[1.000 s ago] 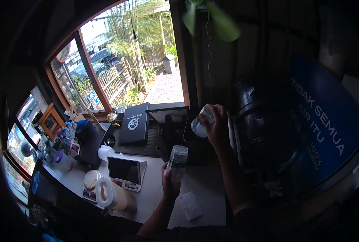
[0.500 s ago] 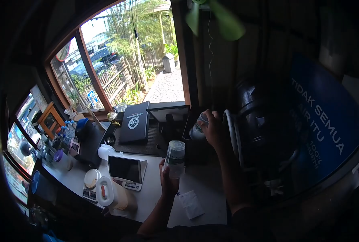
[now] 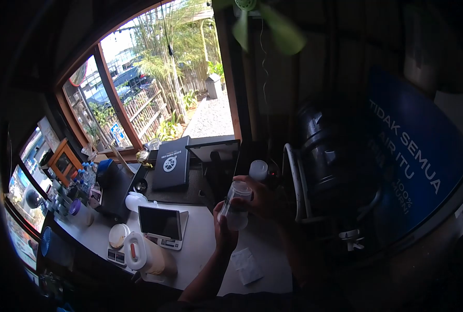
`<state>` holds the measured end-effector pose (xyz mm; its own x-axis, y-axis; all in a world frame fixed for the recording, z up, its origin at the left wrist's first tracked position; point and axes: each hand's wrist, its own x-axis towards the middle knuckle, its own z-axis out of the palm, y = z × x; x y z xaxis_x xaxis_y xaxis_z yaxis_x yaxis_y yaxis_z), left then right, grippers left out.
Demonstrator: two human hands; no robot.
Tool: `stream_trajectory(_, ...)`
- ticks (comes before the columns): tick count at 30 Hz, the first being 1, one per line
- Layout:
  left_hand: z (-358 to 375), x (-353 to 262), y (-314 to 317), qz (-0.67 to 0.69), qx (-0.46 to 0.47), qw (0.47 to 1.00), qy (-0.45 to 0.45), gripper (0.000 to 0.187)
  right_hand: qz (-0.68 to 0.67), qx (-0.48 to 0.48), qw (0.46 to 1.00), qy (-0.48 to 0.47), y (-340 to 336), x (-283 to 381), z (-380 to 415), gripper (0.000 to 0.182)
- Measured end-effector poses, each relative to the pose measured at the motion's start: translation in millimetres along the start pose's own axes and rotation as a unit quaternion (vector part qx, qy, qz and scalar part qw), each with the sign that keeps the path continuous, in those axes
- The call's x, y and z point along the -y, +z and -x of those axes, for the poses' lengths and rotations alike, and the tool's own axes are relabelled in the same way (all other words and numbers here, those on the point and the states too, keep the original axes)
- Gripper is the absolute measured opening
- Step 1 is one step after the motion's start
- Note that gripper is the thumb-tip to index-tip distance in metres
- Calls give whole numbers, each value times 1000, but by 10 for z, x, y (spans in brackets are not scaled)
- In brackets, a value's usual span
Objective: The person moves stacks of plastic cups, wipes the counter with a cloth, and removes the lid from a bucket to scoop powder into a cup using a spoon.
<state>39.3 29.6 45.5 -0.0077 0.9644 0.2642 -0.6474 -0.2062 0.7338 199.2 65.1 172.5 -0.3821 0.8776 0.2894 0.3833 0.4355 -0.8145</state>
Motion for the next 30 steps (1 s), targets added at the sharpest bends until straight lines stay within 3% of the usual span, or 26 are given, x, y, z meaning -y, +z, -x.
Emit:
stream_trajectory(3, 9, 39, 4, 0, -10, 1000, -3, 81, -50, -155, 986, -39, -130, -240, -61, 68)
stream_trajectory(5, 49, 85, -88, -13, -42, 999, -24, 76, -116, -332, 933, -75, -340, -215, -149, 62)
stream_trajectory(6, 71, 94, -127, -7, -51, 998, -27, 73, -43, -396, 913, -83, -418, -261, -217, 60)
stream_trajectory(9, 164, 142, -221, 13, -68, 997, -36, 66, 183, -372, 907, -77, -456, -356, -440, 62)
stream_trajectory(11, 160, 193, -288, 32, -69, 997, -26, 65, 95, -331, 935, -90, -282, -577, -626, 61)
stream_trajectory(13, 169, 158, -293, 25, -72, 997, -27, 64, 189, -337, 912, -138, -166, -522, -733, 61)
stream_trajectory(17, 190, 37, -299, 23, -93, 995, -22, 67, 172, -239, 953, -76, 13, -638, -886, 59)
stream_trajectory(18, 191, 19, -318, 17, -93, 995, -16, 69, 164, -177, 970, -33, 28, -662, -837, 63)
stream_trajectory(21, 144, -41, -358, 3, -89, 996, 4, 75, 456, -215, 862, -52, 197, -921, -669, 70)
stream_trajectory(22, 141, -54, -347, 1, -86, 996, 5, 77, 416, -182, 891, -20, 157, -827, -601, 73)
stream_trajectory(25, 114, -20, -294, -7, -66, 998, 5, 81, 309, -244, 912, -113, 163, -338, -273, 74)
stream_trajectory(26, 91, 12, -249, -9, -56, 998, 5, 82, 262, -183, 939, -126, 184, -150, -123, 74)
stream_trajectory(29, 38, 46, -58, 19, -26, 999, 1, 82, -14, -5, 1000, -20, 301, -132, 62, 81)
stream_trajectory(30, 10, 76, -74, 12, 14, 1000, -5, 83, 49, -37, 998, -15, 206, -84, 87, 81)
